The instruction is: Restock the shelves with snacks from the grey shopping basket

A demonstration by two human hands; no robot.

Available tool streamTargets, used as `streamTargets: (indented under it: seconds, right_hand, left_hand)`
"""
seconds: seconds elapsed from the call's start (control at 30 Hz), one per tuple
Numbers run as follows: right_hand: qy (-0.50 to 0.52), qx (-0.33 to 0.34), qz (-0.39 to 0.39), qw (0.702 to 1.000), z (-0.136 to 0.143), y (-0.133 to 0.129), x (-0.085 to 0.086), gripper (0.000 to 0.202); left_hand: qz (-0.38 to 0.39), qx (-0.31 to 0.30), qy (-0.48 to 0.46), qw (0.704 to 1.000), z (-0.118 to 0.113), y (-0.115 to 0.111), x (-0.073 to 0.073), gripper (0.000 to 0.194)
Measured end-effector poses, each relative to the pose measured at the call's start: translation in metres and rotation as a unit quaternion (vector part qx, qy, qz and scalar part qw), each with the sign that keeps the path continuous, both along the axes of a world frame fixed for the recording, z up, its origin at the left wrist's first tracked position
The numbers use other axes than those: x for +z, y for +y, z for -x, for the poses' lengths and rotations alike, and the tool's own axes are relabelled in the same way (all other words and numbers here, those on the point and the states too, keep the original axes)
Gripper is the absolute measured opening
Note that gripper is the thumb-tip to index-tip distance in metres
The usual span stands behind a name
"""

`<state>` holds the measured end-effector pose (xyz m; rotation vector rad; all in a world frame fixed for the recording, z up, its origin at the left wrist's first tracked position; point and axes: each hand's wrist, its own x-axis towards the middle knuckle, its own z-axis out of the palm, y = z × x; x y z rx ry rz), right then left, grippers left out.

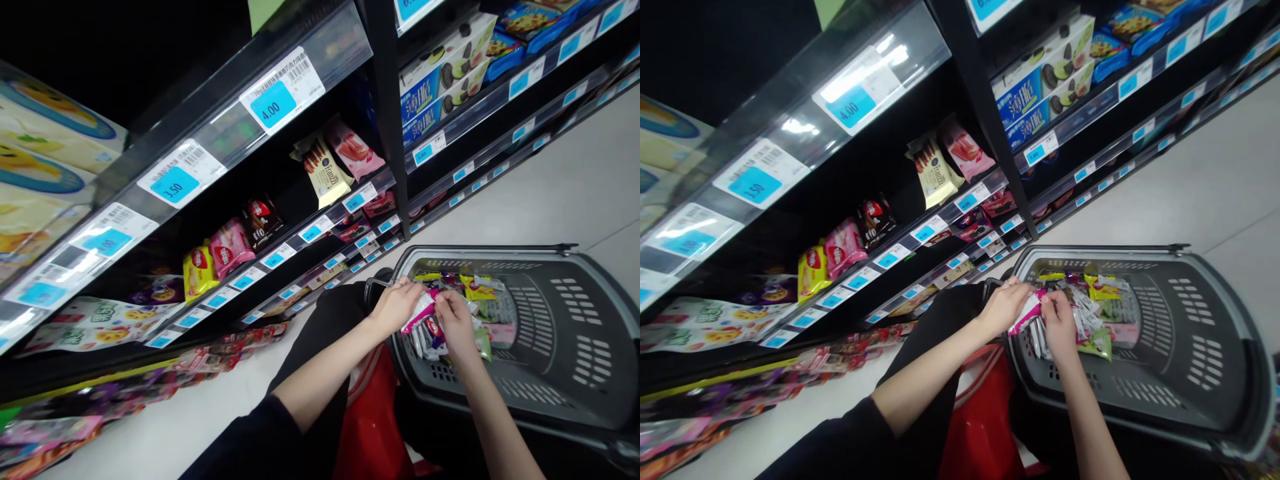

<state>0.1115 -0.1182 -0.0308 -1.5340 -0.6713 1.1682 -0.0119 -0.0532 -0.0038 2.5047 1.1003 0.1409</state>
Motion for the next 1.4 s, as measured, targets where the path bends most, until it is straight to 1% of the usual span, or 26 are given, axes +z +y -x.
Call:
streamTargets:
  seconds: [0.1,0.13,0.2,0.3,0.4,0.5,0.63,0.7,0.77,0.83,0.87,0.93,1.0,1.03,1.17,1.2,1.27,1.33,1.4]
  right_hand:
    - [0.024,0.004,-0.001,1.000,-0.001,0.000,0.002,0.029]
    - [0.028,0.008,-0.001,1.000,-0.001,0.000,0.002,0.028]
    - [0.023,0.023,-0.002,0.999,-0.002,0.000,0.002,0.028]
    - [0.003,0.071,-0.003,0.997,-0.005,-0.001,0.001,0.028]
    - [0.014,0.111,-0.008,0.994,-0.008,-0.002,0.002,0.028]
    - [0.081,0.100,-0.015,0.992,-0.007,-0.001,0.006,0.027]
    - [0.186,0.056,-0.023,0.981,-0.004,0.005,0.014,0.029]
    - [0.214,0.037,-0.025,0.976,-0.003,0.007,0.015,0.029]
    - [0.220,0.030,-0.024,0.975,-0.004,0.008,0.013,0.028]
    - [0.187,0.045,-0.016,0.981,-0.007,0.007,0.010,0.027]
    - [0.146,0.056,-0.007,0.988,-0.009,0.007,0.008,0.027]
    - [0.031,0.070,0.008,0.997,-0.012,0.005,0.005,0.025]
    - [-0.070,0.077,0.007,0.995,-0.014,0.005,0.005,0.022]
    - [-0.102,0.079,-0.001,0.992,-0.014,0.004,0.006,0.021]
    - [-0.169,0.073,-0.058,0.981,-0.011,0.005,0.011,0.017]
    - [-0.181,0.063,-0.074,0.979,-0.010,0.005,0.013,0.017]
    - [-0.194,0.039,-0.088,0.976,-0.009,0.006,0.017,0.017]
    - [-0.195,0.003,-0.074,0.978,-0.011,0.006,0.020,0.017]
    - [-0.177,-0.036,-0.047,0.982,-0.015,0.006,0.020,0.018]
  left_hand:
    - [0.028,0.021,-0.010,0.999,0.000,0.003,0.000,0.022]
    - [0.026,0.012,-0.002,1.000,0.001,0.004,0.002,0.022]
    - [0.014,-0.035,0.031,0.999,0.002,0.007,0.005,0.019]
    - [-0.002,-0.102,0.075,0.992,0.006,0.012,0.012,0.013]
    - [0.006,-0.120,0.050,0.991,0.009,0.016,0.015,0.015]
    - [0.031,-0.095,-0.007,0.995,0.010,0.019,0.015,0.024]
    - [0.068,-0.046,-0.069,0.994,0.008,0.019,0.014,0.030]
    - [0.088,-0.020,-0.091,0.992,0.007,0.018,0.014,0.031]
    - [0.102,0.003,-0.095,0.990,0.005,0.016,0.014,0.032]
    - [0.099,0.000,-0.083,0.992,0.005,0.014,0.014,0.032]
    - [0.088,-0.011,-0.070,0.994,0.004,0.012,0.014,0.030]
    - [0.057,-0.043,-0.037,0.997,0.004,0.009,0.013,0.027]
    - [0.028,-0.072,-0.009,0.997,0.003,0.007,0.011,0.025]
    - [0.018,-0.082,-0.002,0.996,0.002,0.006,0.010,0.025]
    - [-0.007,-0.109,-0.006,0.994,0.003,0.005,0.008,0.028]
    - [-0.010,-0.105,-0.015,0.994,0.004,0.004,0.009,0.028]
    - [-0.013,-0.067,-0.054,0.996,0.007,0.001,0.012,0.027]
    - [0.002,-0.020,-0.110,0.994,0.010,-0.002,0.016,0.029]
    - [0.030,-0.012,-0.153,0.988,0.013,-0.005,0.019,0.030]
